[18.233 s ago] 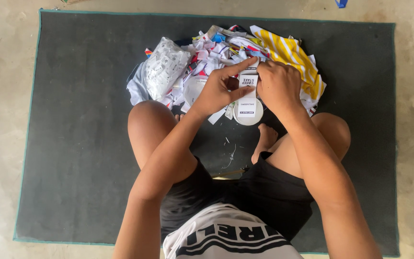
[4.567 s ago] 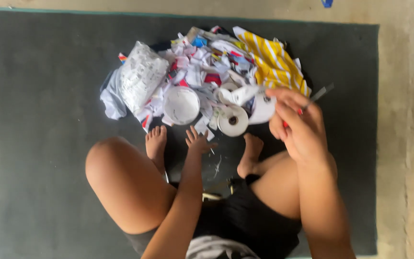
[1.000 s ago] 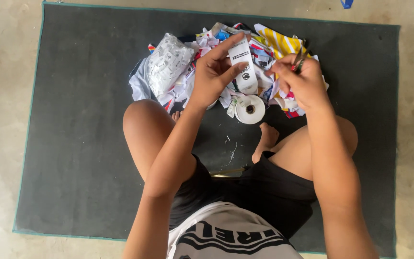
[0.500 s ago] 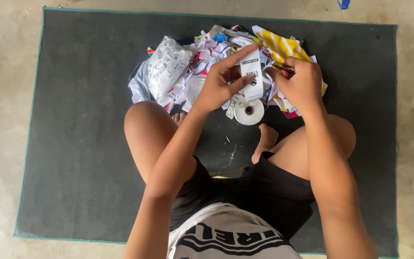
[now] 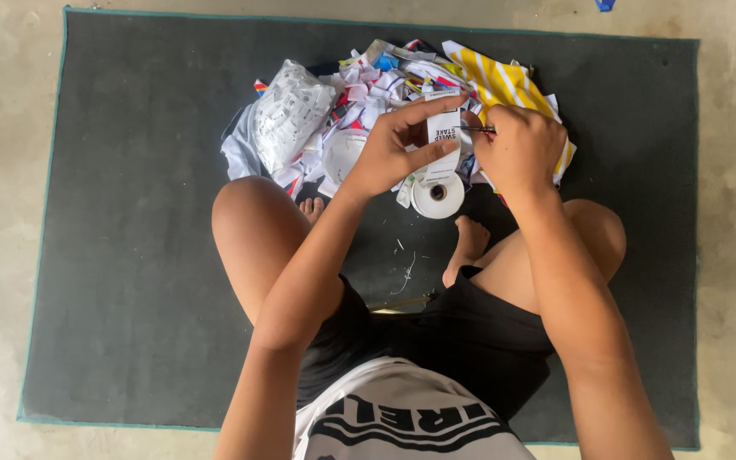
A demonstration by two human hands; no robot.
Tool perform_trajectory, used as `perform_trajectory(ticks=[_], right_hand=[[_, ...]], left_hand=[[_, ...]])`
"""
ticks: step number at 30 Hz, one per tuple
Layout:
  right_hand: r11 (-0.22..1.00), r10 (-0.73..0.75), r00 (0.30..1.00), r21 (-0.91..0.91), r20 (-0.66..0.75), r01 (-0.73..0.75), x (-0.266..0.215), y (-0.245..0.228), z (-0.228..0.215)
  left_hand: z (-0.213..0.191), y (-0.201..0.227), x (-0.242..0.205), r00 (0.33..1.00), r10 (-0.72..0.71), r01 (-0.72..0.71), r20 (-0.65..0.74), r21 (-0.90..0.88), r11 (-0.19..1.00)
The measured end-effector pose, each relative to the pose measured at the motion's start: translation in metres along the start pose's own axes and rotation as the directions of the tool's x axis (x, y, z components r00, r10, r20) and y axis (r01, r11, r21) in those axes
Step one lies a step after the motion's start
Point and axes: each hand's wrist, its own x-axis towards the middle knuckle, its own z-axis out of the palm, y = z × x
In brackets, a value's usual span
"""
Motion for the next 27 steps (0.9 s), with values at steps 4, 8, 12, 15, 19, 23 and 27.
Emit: perform_trajectory(ticks=[4,8,12,15,19,23,27], right_hand=[[0.999,-0.04,0.998,-0.022,-0.045,0.039,-0.002,0.002,0.007],[0.999,-0.045,0.995,-0.029,-0.093,0.043,-0.003,0.004,0.012],[0.998,-0.058,0.992,-0.022,-0.11,0.055,-0.005,0.004,0.017],[0.997,-0.058,0.99,-0.065,-0.126,0.051,-0.004,0.0,0.016],[0.994,-0.094,0.989,-0.062,-0.116,0.087,0.0,-0.006,0.009],[0.993,-0.102,0.988,-0.076,-0.117,0.094,-0.001,-0.004,0.015],[0.992,-0.112,0.986,-0.075,-0.123,0.103,0.0,-0.01,0.008]], left_hand=[[-0.001,0.009,-0.002,1.0,0.004,-0.004,0.016,0.019,1.0],[0.001,0.012,-0.004,0.999,-0.01,0.009,0.04,0.031,0.999],[0.002,0.014,-0.005,0.999,-0.016,0.015,0.052,0.028,1.0],[0.002,0.013,-0.006,0.997,-0.028,0.028,0.069,-0.004,1.0],[0.001,0.012,-0.005,0.996,-0.038,0.04,0.086,-0.021,0.999],[0.002,0.012,-0.005,0.996,-0.028,0.029,0.084,-0.011,1.0],[0.001,0.012,-0.005,0.996,-0.025,0.025,0.089,0.003,1.0]])
